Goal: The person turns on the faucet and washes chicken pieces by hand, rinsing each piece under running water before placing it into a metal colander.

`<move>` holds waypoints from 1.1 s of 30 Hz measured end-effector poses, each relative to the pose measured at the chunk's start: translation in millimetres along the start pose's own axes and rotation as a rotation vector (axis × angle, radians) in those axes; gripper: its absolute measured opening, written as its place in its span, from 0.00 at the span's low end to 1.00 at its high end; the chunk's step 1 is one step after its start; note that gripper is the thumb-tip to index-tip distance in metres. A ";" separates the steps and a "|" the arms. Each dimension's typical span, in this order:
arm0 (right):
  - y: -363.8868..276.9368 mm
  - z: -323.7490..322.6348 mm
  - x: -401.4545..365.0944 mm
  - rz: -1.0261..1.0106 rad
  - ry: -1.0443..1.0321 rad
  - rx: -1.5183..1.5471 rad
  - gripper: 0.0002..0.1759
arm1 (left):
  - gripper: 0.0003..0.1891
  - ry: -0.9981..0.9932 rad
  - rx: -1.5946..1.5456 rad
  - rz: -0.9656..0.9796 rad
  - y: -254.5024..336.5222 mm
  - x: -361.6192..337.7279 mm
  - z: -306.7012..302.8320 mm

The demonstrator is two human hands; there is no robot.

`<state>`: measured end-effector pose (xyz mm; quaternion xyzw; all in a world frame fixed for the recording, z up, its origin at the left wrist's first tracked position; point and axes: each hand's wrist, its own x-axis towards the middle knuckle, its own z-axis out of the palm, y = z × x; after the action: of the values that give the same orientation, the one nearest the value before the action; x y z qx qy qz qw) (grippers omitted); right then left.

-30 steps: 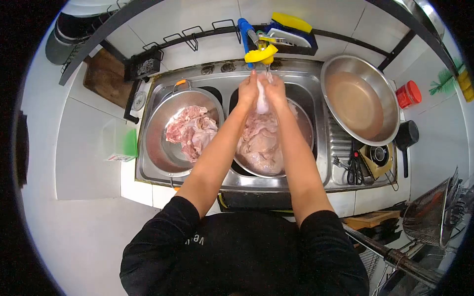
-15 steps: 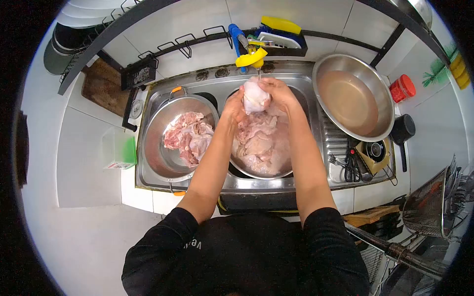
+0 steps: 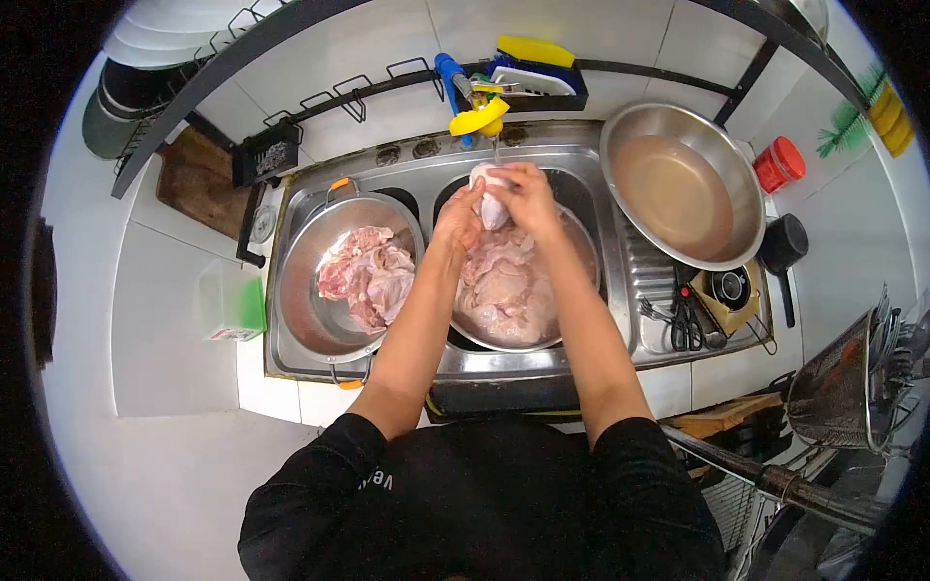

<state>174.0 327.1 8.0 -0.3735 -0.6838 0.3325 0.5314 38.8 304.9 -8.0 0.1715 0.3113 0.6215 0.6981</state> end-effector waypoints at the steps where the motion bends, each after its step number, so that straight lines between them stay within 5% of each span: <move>1: 7.1 8.0 -1.6 0.042 0.056 0.095 0.13 | 0.08 -0.005 0.001 -0.006 -4.4 2.8 -1.0; 8: 18.2 4.1 2.7 -0.053 0.135 -0.304 0.12 | 0.09 0.190 0.028 0.024 -17.7 -8.1 16.2; 10: 29.7 5.4 0.1 0.155 0.284 -0.265 0.13 | 0.09 0.201 0.078 0.047 -17.3 -7.8 16.4; 11: 35.9 3.2 0.1 0.152 0.281 -0.264 0.13 | 0.09 0.202 0.076 0.051 -16.2 -7.0 16.0; 13: 29.6 -2.5 -2.9 0.561 0.194 -0.043 0.12 | 0.08 0.164 0.050 0.114 -16.9 -3.8 11.1; 14: 26.6 1.0 -4.5 0.564 0.195 -0.044 0.12 | 0.08 0.165 0.050 0.111 -18.2 -1.0 9.6; 17: 9.5 13.2 -7.1 0.083 0.210 -0.006 0.12 | 0.07 0.157 0.081 0.128 -22.9 1.0 8.2; 27: 66.0 9.8 -4.5 0.107 0.278 -0.423 0.15 | 0.05 0.139 0.154 0.192 -30.7 -8.0 12.1; 29: 81.3 -1.8 -6.9 0.775 0.055 -0.115 0.16 | 0.05 0.104 0.089 0.204 -28.5 -10.8 13.0; 30: 70.9 -1.0 -6.3 0.773 0.054 -0.115 0.16 | 0.08 -0.003 0.104 0.194 -26.3 -11.6 10.1; 32: 25.6 -3.1 -4.0 1.143 -0.090 0.804 0.19 | 0.11 -0.106 0.120 0.181 -24.4 -16.0 6.5; 33: 14.7 -8.2 0.5 0.994 -0.149 0.827 0.21 | 0.13 -0.150 0.157 0.146 -23.0 -19.2 6.9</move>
<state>184.2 335.3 -2.5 -0.3859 -0.2800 0.7995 0.3653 60.2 283.3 -13.0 0.2939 0.2928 0.6299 0.6566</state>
